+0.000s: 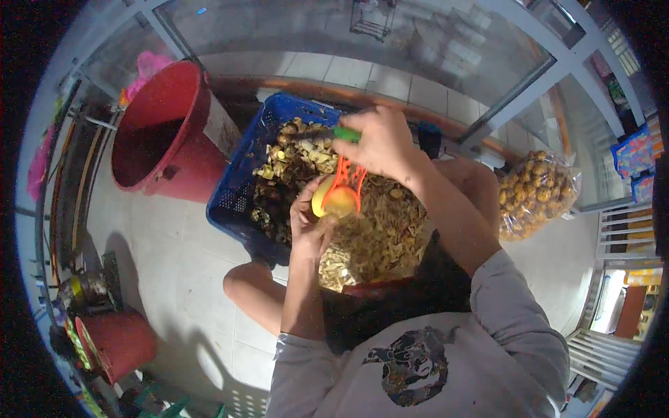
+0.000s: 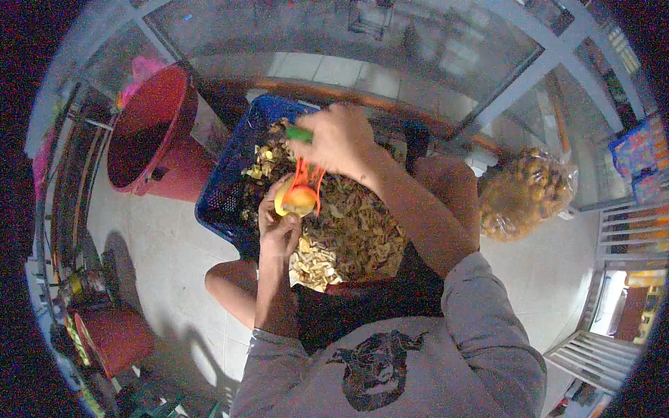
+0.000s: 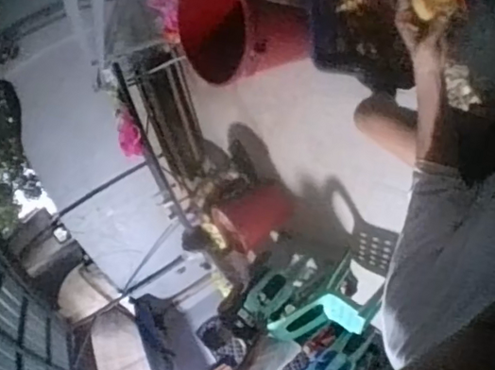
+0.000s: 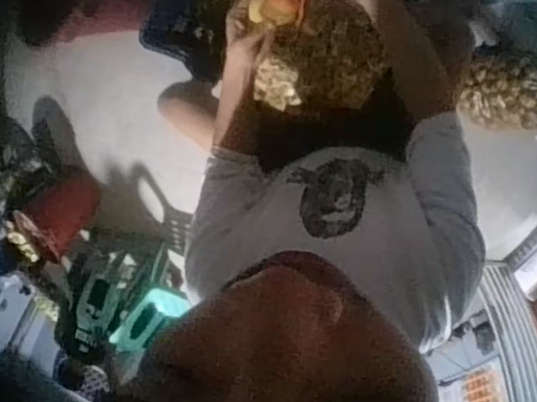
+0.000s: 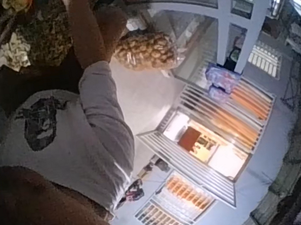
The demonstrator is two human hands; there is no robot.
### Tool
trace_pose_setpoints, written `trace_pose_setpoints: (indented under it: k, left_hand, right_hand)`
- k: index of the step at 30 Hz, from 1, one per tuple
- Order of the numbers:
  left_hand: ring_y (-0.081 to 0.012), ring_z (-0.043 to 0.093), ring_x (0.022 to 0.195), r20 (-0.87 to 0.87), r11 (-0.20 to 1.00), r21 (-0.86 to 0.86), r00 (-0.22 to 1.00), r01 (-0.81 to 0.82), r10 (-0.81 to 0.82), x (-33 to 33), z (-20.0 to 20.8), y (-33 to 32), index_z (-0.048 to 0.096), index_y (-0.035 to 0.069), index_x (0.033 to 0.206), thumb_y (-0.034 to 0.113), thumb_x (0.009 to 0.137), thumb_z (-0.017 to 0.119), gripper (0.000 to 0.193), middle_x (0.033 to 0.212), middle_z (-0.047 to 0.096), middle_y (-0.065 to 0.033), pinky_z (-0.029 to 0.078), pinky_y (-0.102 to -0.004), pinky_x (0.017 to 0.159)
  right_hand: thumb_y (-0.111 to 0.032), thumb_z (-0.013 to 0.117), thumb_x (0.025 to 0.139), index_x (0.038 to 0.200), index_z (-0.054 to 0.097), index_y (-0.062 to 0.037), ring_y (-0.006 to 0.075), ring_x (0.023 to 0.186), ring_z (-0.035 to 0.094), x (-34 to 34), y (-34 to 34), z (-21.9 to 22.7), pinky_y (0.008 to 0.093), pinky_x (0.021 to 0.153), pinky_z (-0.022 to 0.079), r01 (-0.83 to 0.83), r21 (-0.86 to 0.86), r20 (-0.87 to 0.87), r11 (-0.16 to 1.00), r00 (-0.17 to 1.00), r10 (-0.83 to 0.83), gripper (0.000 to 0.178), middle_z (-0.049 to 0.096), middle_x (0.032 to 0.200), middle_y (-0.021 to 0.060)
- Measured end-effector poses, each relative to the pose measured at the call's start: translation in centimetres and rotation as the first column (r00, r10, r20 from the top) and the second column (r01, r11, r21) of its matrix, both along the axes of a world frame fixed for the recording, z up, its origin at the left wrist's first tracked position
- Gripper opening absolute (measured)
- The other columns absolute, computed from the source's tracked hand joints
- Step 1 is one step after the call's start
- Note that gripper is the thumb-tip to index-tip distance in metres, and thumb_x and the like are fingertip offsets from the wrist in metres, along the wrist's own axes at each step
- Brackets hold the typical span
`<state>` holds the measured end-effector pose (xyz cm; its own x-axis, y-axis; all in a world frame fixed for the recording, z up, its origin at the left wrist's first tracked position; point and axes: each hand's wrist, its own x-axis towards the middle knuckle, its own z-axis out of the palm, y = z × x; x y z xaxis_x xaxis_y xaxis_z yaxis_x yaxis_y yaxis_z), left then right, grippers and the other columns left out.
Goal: The person peels small pieces of produce with a hand peeler while seated on the floor, placing the peeled items and skins into different containers.
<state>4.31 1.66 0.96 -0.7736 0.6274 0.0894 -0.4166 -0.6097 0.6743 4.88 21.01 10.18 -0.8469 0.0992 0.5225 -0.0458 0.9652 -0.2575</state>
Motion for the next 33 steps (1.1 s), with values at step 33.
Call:
trace_pose_setpoints:
  k: [33]
  left_hand:
    - [-0.0265,0.058,0.109,0.189,0.987,0.121,0.973,0.108,-0.13,0.2,1.3,-0.4,0.034,-0.005,0.134,0.021,0.064,0.084,0.09,0.12,0.055,-0.0143,0.047,-0.0386,0.097]
  right_hand:
    - [-0.032,0.063,0.077,0.072,0.062,-0.0022,0.039,0.062,0.059,0.5,-1.1,2.6,0.0421,0.06,0.049,0.102,-0.315,0.224,0.944,0.974,-0.031,0.03,0.06,0.065,0.0201]
